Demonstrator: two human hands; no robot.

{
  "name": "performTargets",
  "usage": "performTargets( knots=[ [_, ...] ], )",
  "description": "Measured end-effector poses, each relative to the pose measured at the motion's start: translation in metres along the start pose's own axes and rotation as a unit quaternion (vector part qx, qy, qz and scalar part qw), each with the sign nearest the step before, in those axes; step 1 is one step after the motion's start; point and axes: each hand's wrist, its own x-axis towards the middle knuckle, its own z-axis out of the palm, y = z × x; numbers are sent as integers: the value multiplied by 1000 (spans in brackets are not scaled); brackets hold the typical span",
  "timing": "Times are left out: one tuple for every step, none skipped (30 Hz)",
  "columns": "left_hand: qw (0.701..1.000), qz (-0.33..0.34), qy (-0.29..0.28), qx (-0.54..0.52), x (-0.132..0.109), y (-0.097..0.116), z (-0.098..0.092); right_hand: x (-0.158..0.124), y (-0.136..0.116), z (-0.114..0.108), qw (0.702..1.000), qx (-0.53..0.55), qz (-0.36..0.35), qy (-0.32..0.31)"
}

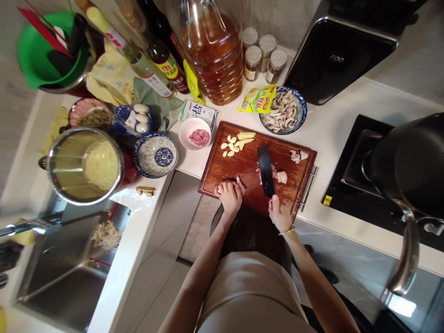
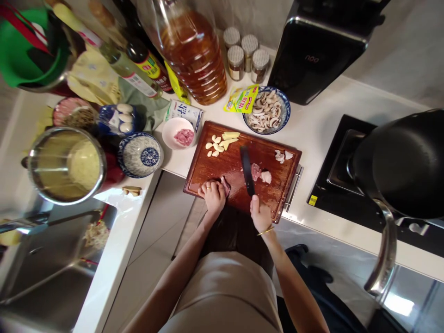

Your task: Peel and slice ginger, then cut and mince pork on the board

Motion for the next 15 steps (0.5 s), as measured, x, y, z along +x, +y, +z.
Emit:
performTargets(
  knots=[
    [1000, -2, 6, -1, 0, 0, 1, -6, -2, 5, 996, -72, -42, 14],
    [1000, -4, 9, -1, -1, 1, 1, -11, -3, 10, 988, -134, -77, 22],
    [1000, -4, 10, -1, -1, 1, 1, -16, -5, 15, 978, -180, -102, 24],
    [1000, -3, 11, -2, -1, 1, 0, -19, -5, 20, 971, -209, -119, 19],
    [1000, 1, 11, -3, -2, 0, -1, -21, -5, 24, 966, -224, -130, 13],
    [1000, 10, 11, -7, -4, -1, -2, -22, -4, 27, 963, -231, -138, 9],
    [1000, 22, 10, -10, -5, -2, -4, -22, -3, 29, 962, -231, -143, 10],
    [999, 37, 8, -13, -7, -4, -6, -21, -2, 29, 963, -228, -145, 14],
    [998, 54, 5, -15, -9, -5, -7, -20, -1, 28, 965, -221, -142, 19],
    [997, 69, 1, -17, -11, -6, -9, -18, 0, 26, 967, -214, -137, 22],
    [996, 82, -4, -19, -12, -7, -10, -16, 1, 23, 969, -207, -130, 24],
    [996, 91, -8, -21, -12, -8, -12, -13, 2, 20, 972, -200, -124, 24],
    [995, 97, -11, -26, -11, -9, -14, -11, 2, 16, 974, -193, -120, 23],
    [995, 97, -15, -34, -8, -10, -16, -10, 2, 12, 976, -186, -116, 22],
    [994, 94, -19, -45, -5, -10, -18, -8, 2, 9, 978, -178, -110, 20]
  ],
)
